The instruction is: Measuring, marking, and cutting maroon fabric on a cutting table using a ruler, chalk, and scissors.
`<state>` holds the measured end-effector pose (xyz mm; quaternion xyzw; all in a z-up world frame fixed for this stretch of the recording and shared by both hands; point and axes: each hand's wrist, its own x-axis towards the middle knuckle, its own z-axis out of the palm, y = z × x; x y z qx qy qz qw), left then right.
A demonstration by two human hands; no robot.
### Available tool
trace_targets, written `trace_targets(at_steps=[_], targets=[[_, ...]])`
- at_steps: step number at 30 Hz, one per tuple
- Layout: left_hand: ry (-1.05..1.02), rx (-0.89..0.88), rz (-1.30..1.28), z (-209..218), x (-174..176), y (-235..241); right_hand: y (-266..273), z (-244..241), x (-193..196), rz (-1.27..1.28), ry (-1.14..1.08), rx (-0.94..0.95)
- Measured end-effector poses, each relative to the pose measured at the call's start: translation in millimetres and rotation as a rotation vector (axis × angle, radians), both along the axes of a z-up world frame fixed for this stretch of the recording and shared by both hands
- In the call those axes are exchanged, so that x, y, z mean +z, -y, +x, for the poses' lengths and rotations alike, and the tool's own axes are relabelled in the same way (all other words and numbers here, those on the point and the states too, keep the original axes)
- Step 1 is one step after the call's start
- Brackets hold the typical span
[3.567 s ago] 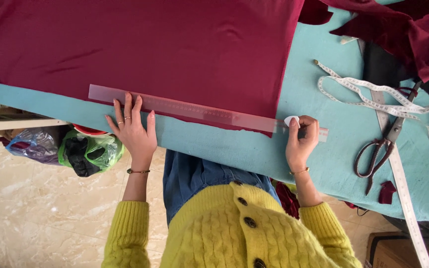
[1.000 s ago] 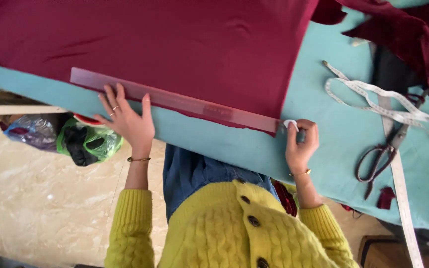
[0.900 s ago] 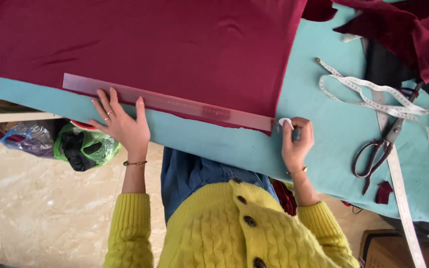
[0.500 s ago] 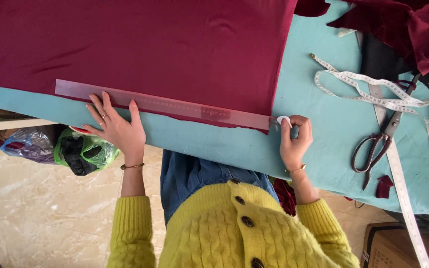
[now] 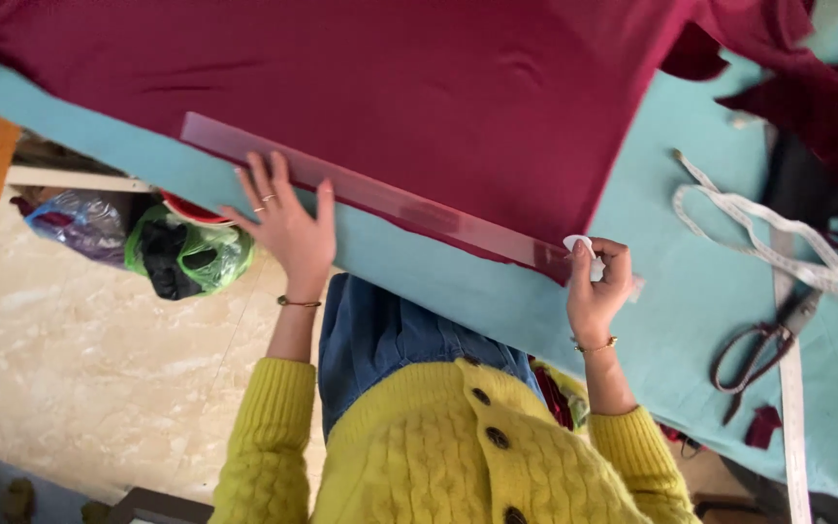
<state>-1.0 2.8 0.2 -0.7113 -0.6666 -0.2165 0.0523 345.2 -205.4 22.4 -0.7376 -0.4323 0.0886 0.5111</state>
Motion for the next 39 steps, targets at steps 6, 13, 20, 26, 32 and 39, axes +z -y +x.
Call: trace_targets(at_steps=[6, 13, 20, 26, 32, 39], targets=[[0.017, -0.037, -0.022, -9.8, 12.2, 0.2, -81.7, -66.9, 26.2, -0.035, -0.147, 0.179], [0.088, -0.312, -0.055, -53.1, 14.9, -16.5, -152.1, -140.5, 33.8, -0.096, 0.016, 0.339], [-0.019, -0.617, -0.019, -95.4, 8.1, -46.5, -156.8, -212.7, 17.8, -0.02, 0.145, 0.205], [-0.051, -0.804, 0.013, -109.0, 11.0, -68.8, -152.6, -220.1, 16.2, -0.045, 0.127, 0.152], [-0.073, -0.865, 0.039, -113.2, 3.3, -76.9, -154.0, -218.8, 16.4, -0.068, 0.075, 0.156], [-0.072, -0.904, 0.042, -112.1, 9.1, -79.8, -155.1, -217.7, 18.2, -0.014, 0.033, 0.149]])
